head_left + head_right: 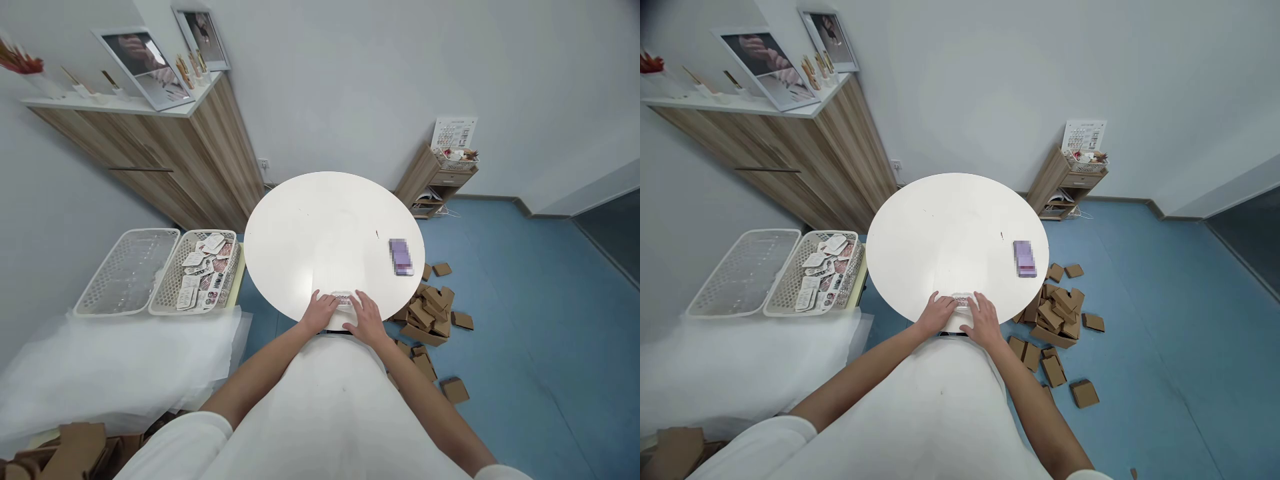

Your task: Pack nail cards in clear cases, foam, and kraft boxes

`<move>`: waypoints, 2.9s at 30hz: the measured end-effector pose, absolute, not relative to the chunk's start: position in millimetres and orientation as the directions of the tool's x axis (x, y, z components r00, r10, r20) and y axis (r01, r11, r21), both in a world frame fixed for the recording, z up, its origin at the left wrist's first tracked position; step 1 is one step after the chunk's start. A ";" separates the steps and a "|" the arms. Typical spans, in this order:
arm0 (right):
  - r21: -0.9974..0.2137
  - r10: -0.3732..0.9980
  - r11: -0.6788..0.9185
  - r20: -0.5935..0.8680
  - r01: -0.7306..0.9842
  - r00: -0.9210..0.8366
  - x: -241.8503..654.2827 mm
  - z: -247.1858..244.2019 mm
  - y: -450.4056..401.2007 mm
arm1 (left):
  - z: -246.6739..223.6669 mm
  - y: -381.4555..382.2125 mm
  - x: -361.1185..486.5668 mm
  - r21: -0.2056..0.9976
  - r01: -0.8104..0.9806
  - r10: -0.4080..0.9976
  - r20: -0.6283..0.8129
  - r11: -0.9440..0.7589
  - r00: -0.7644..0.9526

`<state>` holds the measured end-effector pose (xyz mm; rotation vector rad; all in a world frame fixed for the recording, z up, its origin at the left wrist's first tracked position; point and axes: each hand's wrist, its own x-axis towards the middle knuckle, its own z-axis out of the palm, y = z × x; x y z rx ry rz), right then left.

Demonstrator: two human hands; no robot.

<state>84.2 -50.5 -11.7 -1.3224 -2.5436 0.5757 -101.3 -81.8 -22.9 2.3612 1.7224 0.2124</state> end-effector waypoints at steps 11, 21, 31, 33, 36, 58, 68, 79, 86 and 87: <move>-0.621 0.826 0.303 -0.207 0.723 -0.524 74.3 -7.4 -24.0 | -9.4 -65.9 -106.9 0.418 0.886 0.953 -0.125 -0.202 0.276; -0.681 0.823 0.320 -0.146 0.659 -0.549 57.2 2.5 26.7 | -2.6 -20.5 -129.1 0.646 0.763 0.947 -0.244 -0.001 0.208; -0.755 0.764 0.055 -0.389 0.653 -0.515 41.2 -10.1 79.6 | 21.7 -19.3 -120.6 0.376 0.925 0.993 -0.119 0.049 -0.004; -0.756 0.748 0.007 -0.431 0.655 -0.505 39.8 -14.8 85.1 | 22.9 -29.1 -110.5 0.380 0.916 0.978 -0.109 -0.126 0.179; -0.727 0.724 -0.040 -0.494 0.685 -0.481 37.6 -21.5 89.3 | 12.2 -34.2 -101.8 0.390 0.903 0.939 -0.203 -0.182 0.277; -0.336 0.691 0.595 -0.250 0.730 -0.678 68.0 -9.6 41.3 | -10.5 5.9 -116.3 0.469 0.881 0.883 -0.382 -0.069 0.272; -0.320 0.603 0.659 -0.318 0.681 -0.732 57.4 -8.0 -6.2 | -8.4 -29.4 -113.8 0.507 0.859 0.856 -0.412 -0.068 0.311; -0.492 0.634 0.430 -0.432 0.757 -0.641 55.9 -10.3 11.8 | -1.2 -37.6 -141.6 0.622 0.778 0.859 -0.445 0.092 0.255; -0.594 0.616 0.289 -0.485 0.751 -0.621 46.3 -2.0 41.2 | -13.0 -43.1 -163.9 0.741 0.651 0.927 -0.342 0.165 0.153; -0.599 0.611 0.271 -0.498 0.754 -0.615 45.9 -2.3 45.3 | -15.6 -43.0 -165.1 0.746 0.643 0.933 -0.333 0.173 0.135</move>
